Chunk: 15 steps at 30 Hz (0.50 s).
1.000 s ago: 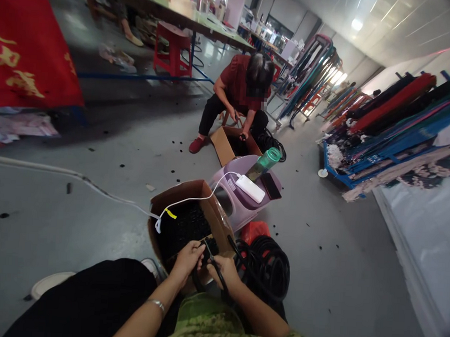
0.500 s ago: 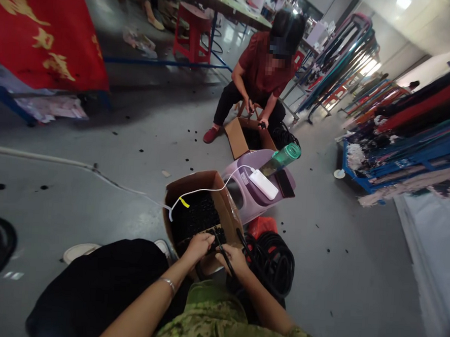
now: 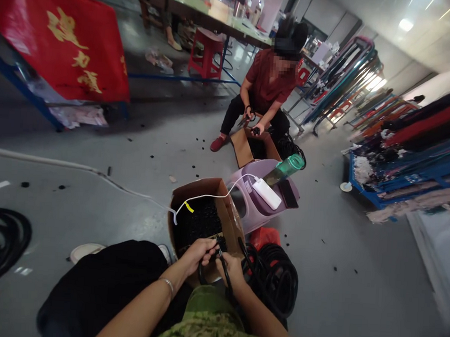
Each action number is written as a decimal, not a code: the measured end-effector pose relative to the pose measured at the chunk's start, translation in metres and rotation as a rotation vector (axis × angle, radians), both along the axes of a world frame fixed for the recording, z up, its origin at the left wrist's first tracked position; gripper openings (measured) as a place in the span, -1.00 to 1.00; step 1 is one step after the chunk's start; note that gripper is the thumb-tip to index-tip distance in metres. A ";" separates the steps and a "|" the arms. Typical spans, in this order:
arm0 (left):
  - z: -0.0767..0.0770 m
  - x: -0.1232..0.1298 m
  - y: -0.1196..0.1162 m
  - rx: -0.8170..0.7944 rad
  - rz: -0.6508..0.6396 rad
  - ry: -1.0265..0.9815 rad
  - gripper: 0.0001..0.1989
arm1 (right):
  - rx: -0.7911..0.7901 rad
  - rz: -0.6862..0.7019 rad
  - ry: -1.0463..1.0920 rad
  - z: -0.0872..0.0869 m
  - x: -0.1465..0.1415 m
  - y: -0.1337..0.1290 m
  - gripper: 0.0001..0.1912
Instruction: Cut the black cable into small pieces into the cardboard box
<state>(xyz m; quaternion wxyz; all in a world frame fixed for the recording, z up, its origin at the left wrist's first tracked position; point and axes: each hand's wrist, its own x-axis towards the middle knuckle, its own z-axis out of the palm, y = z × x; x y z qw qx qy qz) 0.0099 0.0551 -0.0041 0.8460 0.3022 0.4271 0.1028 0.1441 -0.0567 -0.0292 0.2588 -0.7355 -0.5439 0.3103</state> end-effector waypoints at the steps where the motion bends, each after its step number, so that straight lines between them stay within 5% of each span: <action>1: 0.000 0.000 0.000 0.007 -0.020 -0.019 -0.48 | -0.001 -0.002 0.013 -0.001 -0.001 0.001 -0.75; 10: -0.004 0.000 -0.001 0.132 0.186 0.006 -0.51 | -0.245 -0.186 0.410 -0.013 0.001 -0.002 -0.57; 15: 0.002 0.000 0.000 0.072 0.259 0.103 -0.52 | -0.251 -0.145 0.524 -0.011 -0.002 -0.003 -0.48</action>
